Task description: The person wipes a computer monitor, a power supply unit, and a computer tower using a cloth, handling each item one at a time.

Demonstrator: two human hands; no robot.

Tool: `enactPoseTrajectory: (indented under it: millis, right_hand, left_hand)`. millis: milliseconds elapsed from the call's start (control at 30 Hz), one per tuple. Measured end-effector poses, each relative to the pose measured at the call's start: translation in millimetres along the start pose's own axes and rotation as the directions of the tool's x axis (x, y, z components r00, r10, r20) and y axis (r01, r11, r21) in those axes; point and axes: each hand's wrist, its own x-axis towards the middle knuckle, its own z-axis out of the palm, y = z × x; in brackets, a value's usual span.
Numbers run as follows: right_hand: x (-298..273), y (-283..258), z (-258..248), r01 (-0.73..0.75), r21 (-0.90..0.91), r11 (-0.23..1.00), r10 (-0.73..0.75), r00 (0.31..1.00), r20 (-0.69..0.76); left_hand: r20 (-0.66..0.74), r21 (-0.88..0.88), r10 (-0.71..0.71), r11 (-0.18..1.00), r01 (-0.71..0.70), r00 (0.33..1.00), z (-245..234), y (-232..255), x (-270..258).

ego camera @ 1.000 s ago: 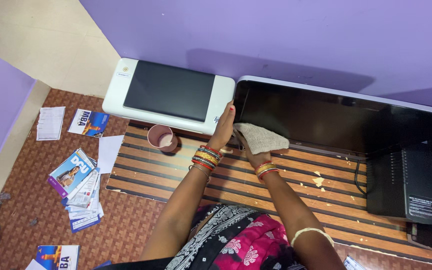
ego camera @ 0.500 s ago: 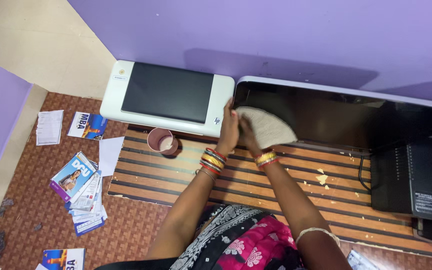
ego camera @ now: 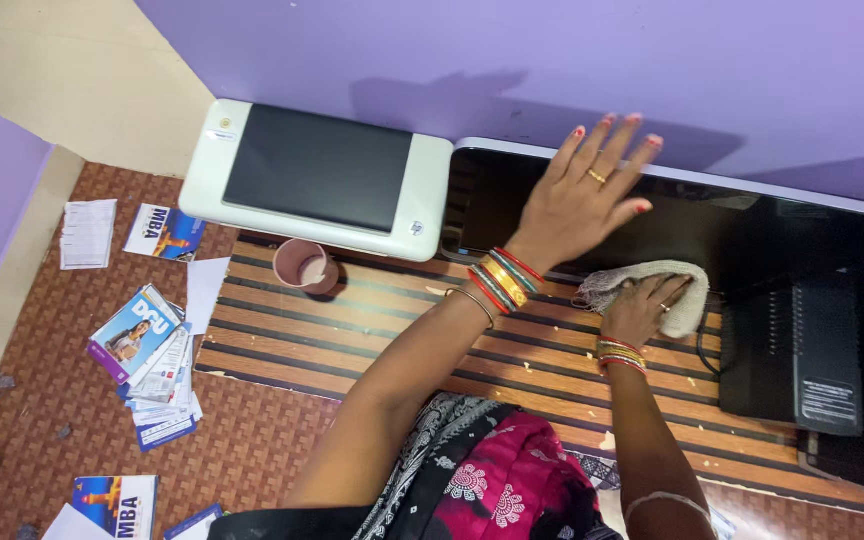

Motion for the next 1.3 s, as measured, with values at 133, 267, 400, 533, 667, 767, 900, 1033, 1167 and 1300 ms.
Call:
enactPoseTrajectory:
  millis: [133,267,400,533,667,767,900,1033,1167,1300]
  right_hand:
    - [-4.9,-36.9,29.9,-0.007,-0.127,0.992,0.015,0.998,0.066]
    - [-23.4,-124.3,47.1,0.446,0.401,0.8,-0.426,0.893,-0.143]
    - [-22.6,-165.3,42.6,0.516,0.527,0.676,-0.595,0.803,-0.022]
    - [23.5,-126.2,47.5,0.541,0.447,0.712,-0.576,0.815,-0.07]
    - [44.8,-42.9,32.2,0.504,0.245,0.828,-0.506,0.861,-0.062]
    - [29.6,-4.8,-1.8,0.473,0.089,0.876,-0.473,0.881,-0.024]
    - [3.6,-34.6,-9.4,0.201,0.267,0.942,-0.207,0.978,-0.006]
    - [-13.2,-105.4,21.6,0.34,0.37,0.865,-0.389,0.919,0.066]
    - [-6.6,-162.3,44.8,0.464,0.53,0.71,-0.567,0.823,0.039]
    - [31.2,-182.6,61.1,0.536,0.503,0.678,-0.581,0.81,-0.08]
  left_hand:
    - [0.02,0.031,-0.092,0.995,0.092,0.996,6.6,3.5,2.3]
    - [0.081,0.058,-0.103,0.993,0.098,0.991,15.5,1.8,-2.6]
    - [-0.079,0.16,-0.024,0.986,0.037,0.997,26.0,-1.8,-17.8]
    - [-0.092,0.227,0.068,0.973,-0.045,0.993,37.6,-12.6,-20.0]
    - [-0.101,0.212,0.055,0.977,-0.032,0.993,40.8,-13.1,-22.3]
    - [-0.191,0.23,0.099,0.972,-0.054,0.977,36.2,-19.2,-19.3]
    - [-0.115,0.286,0.17,0.949,-0.131,0.979,17.9,-27.3,-19.5]
    - [-0.103,0.063,0.074,0.996,-0.068,0.992,-4.0,-14.7,-13.5]
    - [-0.018,0.054,0.133,0.99,-0.132,0.991,-26.9,-43.3,-5.2]
    - [-0.142,0.137,0.006,0.99,0.013,0.99,-39.6,-63.9,-12.3]
